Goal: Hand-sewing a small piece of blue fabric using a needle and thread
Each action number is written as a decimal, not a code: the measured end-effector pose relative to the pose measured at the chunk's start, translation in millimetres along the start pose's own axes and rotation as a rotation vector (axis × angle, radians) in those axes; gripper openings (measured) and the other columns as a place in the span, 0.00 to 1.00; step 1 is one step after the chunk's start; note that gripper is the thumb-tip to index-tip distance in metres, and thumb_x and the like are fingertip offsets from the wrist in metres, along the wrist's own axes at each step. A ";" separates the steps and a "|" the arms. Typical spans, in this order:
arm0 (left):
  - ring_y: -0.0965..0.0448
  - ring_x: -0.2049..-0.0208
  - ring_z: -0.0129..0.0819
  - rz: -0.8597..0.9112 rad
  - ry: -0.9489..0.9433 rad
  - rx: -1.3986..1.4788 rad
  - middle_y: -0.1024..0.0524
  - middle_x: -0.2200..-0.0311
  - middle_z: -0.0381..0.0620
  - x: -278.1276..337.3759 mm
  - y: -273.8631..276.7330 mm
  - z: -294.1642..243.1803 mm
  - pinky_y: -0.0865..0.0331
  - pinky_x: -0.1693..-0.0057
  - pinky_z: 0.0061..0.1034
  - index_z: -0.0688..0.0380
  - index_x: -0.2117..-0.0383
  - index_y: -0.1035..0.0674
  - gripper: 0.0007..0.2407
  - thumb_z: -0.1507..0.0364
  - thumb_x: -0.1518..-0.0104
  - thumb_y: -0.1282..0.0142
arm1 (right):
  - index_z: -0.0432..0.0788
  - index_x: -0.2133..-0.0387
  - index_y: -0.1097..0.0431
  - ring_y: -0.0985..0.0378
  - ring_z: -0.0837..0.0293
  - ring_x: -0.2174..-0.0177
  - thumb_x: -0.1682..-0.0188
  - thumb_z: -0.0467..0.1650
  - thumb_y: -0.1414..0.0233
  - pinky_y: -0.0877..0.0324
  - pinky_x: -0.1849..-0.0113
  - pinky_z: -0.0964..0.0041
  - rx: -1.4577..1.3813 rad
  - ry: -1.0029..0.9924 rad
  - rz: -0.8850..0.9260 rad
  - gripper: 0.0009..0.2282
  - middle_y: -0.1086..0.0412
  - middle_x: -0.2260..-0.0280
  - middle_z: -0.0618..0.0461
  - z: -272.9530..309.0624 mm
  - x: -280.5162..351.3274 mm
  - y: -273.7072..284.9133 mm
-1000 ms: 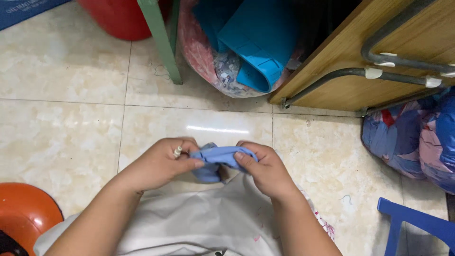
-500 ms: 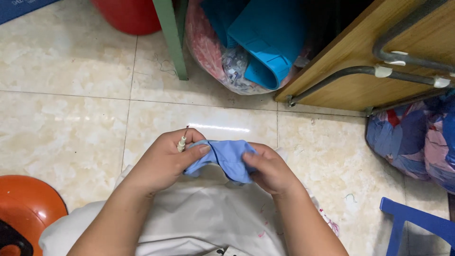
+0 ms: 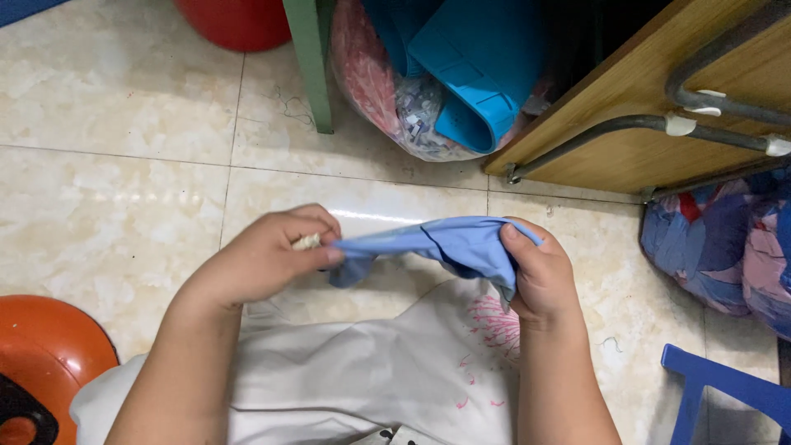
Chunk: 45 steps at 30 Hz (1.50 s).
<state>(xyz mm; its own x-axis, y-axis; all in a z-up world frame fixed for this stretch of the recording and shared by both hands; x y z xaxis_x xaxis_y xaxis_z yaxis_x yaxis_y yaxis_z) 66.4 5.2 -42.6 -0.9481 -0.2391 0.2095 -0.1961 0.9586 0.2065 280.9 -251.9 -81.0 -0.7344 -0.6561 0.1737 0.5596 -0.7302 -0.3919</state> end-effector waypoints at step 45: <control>0.31 0.82 0.24 0.011 0.110 0.325 0.25 0.87 0.40 17.2 15.9 12.7 0.34 0.71 0.19 0.68 0.68 0.11 0.06 0.78 0.45 0.40 | 0.35 0.68 0.25 0.19 0.50 0.74 0.49 0.29 0.43 0.24 0.63 0.53 -0.185 -0.154 0.155 0.06 0.24 0.75 0.43 -54.4 -42.2 -24.7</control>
<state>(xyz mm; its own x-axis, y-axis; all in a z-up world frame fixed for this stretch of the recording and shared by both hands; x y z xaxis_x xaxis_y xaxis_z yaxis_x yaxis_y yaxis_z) 43.7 18.2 -47.8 -0.9215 -0.2264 0.3157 -0.2720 0.9562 -0.1083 277.2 -195.8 -127.8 -0.5708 -0.7886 0.2285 0.5706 -0.5811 -0.5802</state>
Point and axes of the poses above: each hand's wrist, its own x-axis away from the middle knuckle, its own y-axis out of the back of the hand, z = x × y, the point moved 3 cm from there along -x, towards the middle knuckle
